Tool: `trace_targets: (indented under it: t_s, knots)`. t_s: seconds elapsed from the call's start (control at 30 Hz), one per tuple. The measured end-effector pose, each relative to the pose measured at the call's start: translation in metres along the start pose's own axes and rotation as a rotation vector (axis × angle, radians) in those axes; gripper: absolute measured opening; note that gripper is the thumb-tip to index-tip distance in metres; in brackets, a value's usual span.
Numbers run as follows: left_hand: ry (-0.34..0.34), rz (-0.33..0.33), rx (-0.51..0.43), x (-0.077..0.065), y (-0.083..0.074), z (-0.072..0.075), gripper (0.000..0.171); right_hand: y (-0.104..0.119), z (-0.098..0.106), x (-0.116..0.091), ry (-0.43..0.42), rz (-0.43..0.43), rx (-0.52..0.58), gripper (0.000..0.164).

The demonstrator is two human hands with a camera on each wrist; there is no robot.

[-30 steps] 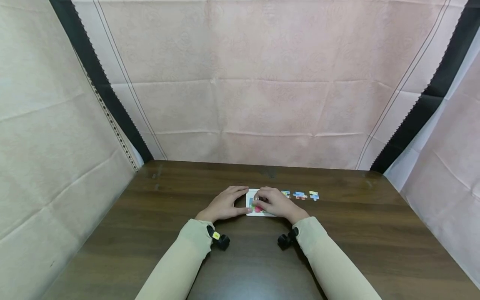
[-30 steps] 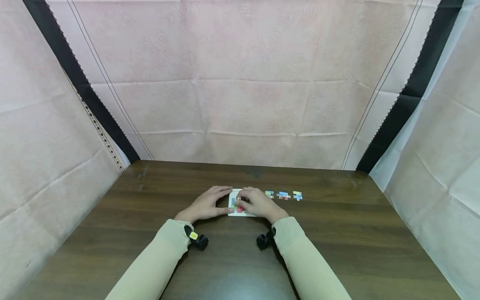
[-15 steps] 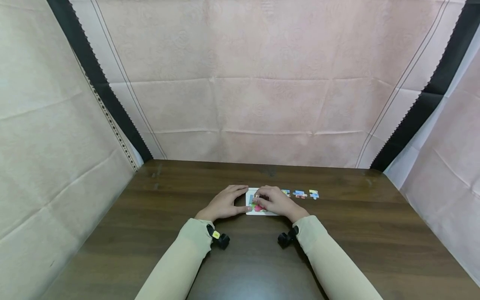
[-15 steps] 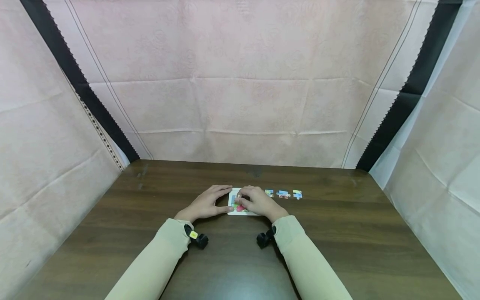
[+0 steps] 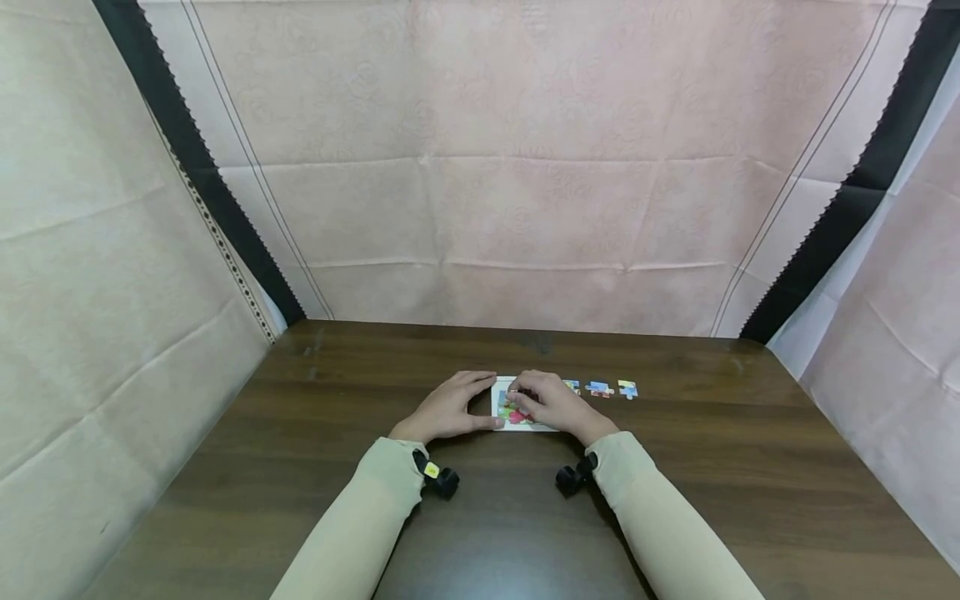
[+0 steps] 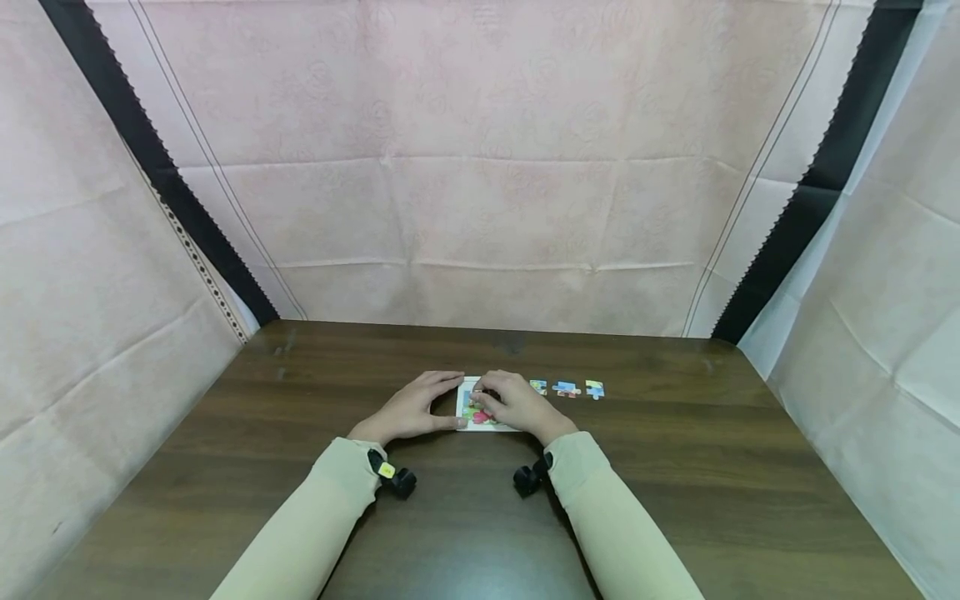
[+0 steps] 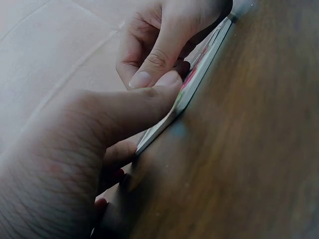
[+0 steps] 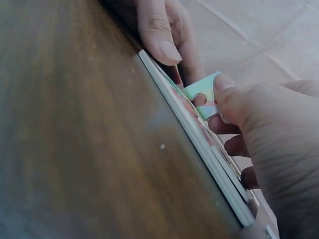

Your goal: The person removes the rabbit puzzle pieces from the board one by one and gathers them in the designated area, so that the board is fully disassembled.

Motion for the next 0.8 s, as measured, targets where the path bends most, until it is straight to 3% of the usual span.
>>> trace_targets:
  t_s: [0.2,0.67,0.8]
  knots:
    - [0.012,0.008,0.003,0.000,0.001,-0.001,0.100,-0.001,0.005,-0.002,-0.028,-0.017,-0.010,0.011]
    - [0.013,0.005,-0.005,0.002,0.000,0.000,0.100,-0.007,0.023,-0.013,-0.099,-0.013,-0.046,0.011]
    - [0.018,0.018,0.002,0.000,0.001,0.000,0.100,-0.012,0.025,-0.018,-0.103,-0.048,-0.042,0.010]
Point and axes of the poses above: each hand's wrist, its own x-axis towards the middle knuckle, its own z-axis out of the back of the hand, y = z × x, the point moved 10 cm from there along x, towards the middle knuckle, and after that the axes turned 11 degrees about z, right-handed, at the moved point
